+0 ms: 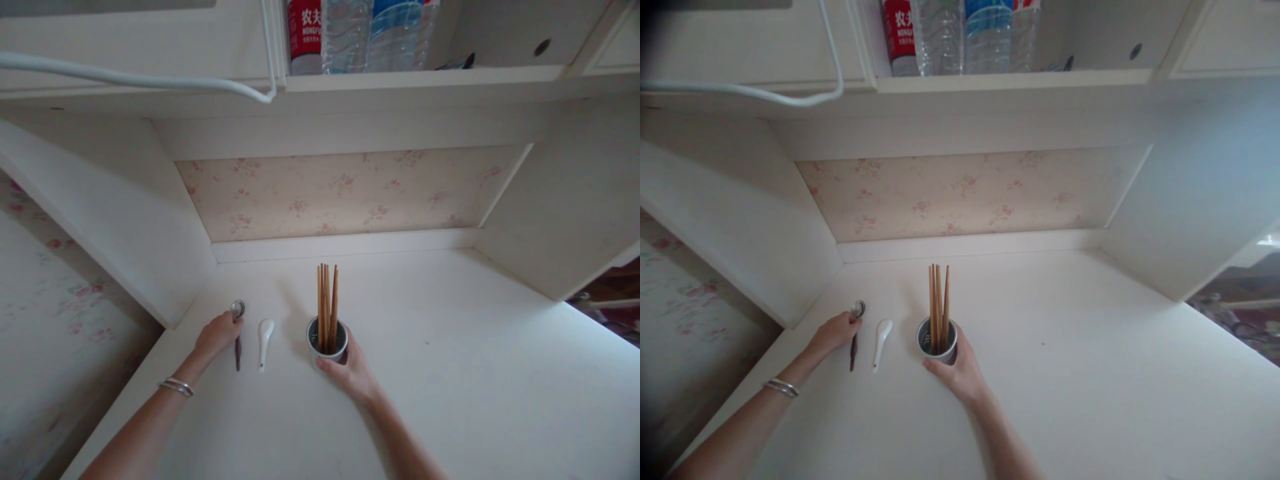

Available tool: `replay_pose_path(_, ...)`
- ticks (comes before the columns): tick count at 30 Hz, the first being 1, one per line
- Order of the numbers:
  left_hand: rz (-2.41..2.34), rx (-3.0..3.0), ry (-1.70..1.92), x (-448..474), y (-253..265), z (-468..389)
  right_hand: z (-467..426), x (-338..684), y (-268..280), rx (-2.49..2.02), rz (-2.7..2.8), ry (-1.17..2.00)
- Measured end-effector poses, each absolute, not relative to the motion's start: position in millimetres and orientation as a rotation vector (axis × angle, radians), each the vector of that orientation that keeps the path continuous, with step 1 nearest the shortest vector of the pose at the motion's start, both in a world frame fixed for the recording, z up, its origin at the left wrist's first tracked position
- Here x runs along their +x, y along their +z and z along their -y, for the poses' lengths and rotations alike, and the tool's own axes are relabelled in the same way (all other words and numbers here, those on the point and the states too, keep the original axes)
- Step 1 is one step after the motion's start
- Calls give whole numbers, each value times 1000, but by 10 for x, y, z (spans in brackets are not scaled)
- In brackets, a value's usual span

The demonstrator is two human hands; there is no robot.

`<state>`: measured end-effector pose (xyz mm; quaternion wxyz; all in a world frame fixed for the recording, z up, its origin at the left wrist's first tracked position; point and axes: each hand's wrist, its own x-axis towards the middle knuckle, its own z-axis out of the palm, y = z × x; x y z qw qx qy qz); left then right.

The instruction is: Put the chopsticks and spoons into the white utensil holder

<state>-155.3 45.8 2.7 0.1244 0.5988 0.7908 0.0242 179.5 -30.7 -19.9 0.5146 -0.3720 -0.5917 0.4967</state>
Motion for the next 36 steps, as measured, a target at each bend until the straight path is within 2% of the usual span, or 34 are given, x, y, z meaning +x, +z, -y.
replay_pose_path(11, -2215, 1660, 96, -1575, 75, -508, 317, 1812, -160, -902, 1416, 1202)
replay_pose_path(24, -1913, 1507, 705, -1303, 324, -406, 329, 1814, -132, -924, 1425, 1184)
replay_pose_path(30, -1372, 1058, 1060, -896, 653, -241, 315, 1811, -159, -905, 1413, 1192)
replay_pose_path(36, -1042, 856, 1204, -439, 1032, -38, 322, 1819, -128, -911, 1418, 1189)
